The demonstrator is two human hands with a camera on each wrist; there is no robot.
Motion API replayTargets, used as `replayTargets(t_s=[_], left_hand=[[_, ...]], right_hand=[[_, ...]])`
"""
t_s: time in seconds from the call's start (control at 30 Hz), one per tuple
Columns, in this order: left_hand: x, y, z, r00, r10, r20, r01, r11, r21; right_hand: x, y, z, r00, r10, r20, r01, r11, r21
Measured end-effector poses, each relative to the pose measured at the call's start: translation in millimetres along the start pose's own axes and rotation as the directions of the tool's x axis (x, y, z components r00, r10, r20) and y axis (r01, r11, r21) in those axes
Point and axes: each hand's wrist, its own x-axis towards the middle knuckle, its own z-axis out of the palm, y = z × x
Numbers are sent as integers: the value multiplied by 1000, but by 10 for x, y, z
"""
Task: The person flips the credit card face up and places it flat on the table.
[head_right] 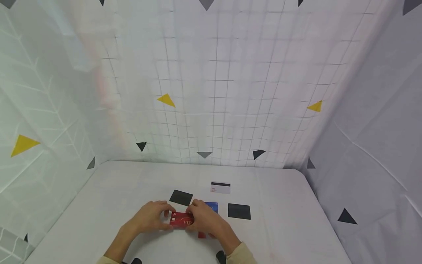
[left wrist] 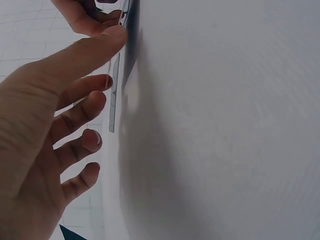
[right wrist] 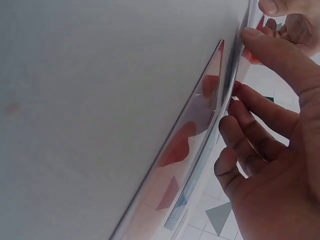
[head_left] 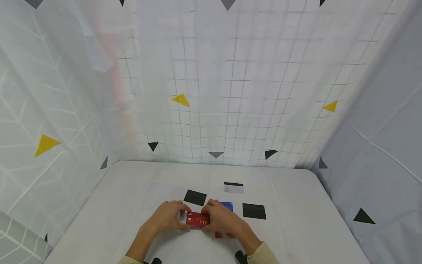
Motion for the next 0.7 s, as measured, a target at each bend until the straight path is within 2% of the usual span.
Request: replayTargets(t_s=[0.13, 0.3, 0.7], left_hand=[[4, 11, 23, 1000, -17, 22, 17, 1000, 2], [5, 6, 51, 1000, -4, 6, 4, 1000, 18], [-6, 5, 42, 1000, -20, 24, 19, 999, 26]], right_hand=[[16, 6, 2, 1000, -2, 17, 2, 1000, 1], [31, 4, 3, 1000, -5, 21, 5, 1000, 0], [35, 2, 16, 1000, 8, 8, -8, 1000, -13]])
